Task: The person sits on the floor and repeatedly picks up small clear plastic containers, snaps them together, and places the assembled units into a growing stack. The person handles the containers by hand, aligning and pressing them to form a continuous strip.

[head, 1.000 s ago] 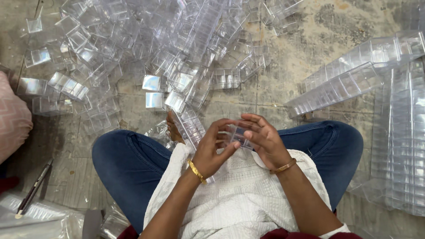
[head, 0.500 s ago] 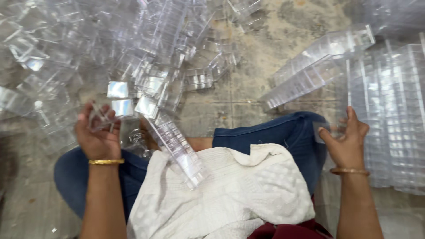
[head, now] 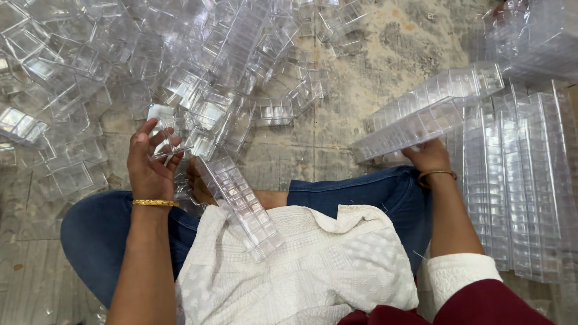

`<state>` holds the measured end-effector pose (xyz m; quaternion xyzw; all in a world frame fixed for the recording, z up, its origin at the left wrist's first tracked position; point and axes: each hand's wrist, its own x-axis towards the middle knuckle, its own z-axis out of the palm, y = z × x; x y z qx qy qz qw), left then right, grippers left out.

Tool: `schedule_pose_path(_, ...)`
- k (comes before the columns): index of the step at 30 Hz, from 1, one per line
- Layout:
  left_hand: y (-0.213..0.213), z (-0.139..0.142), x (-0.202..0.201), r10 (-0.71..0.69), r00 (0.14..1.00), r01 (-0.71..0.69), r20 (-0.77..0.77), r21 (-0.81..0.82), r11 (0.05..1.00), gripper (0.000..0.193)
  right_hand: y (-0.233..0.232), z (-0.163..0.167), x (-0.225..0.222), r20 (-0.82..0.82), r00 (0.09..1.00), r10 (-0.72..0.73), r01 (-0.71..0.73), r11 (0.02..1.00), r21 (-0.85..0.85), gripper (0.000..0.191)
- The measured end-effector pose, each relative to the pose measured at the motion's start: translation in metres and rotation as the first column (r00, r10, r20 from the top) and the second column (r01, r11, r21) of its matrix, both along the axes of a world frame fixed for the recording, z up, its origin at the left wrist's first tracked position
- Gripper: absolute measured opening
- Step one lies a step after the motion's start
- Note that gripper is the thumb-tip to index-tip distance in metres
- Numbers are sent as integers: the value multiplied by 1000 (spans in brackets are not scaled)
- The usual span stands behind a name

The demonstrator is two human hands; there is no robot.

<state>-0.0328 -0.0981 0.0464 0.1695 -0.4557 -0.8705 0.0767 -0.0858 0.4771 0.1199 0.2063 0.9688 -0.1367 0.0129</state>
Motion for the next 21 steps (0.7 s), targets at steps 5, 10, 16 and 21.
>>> schedule_pose_path(5,0,-1,-2,-4,1000,4,11,-13,1000,56,-4,-2,-2,108,993,-39,42,999,-26,40)
schedule_pose_path(10,2,1,-5,-25,1000,25,11,-43,999,58,-5,-1,-2,64,995,-72,76,996,-51,45)
schedule_pose_path(16,1,2,-4,-28,1000,28,-2,-38,999,58,-9,-3,-10,-12,997,78,-78,997,25,52)
schedule_pose_path(21,0,1,-4,-42,999,42,-10,-27,999,57,-10,-1,-8,13,998,66,-66,998,6,54)
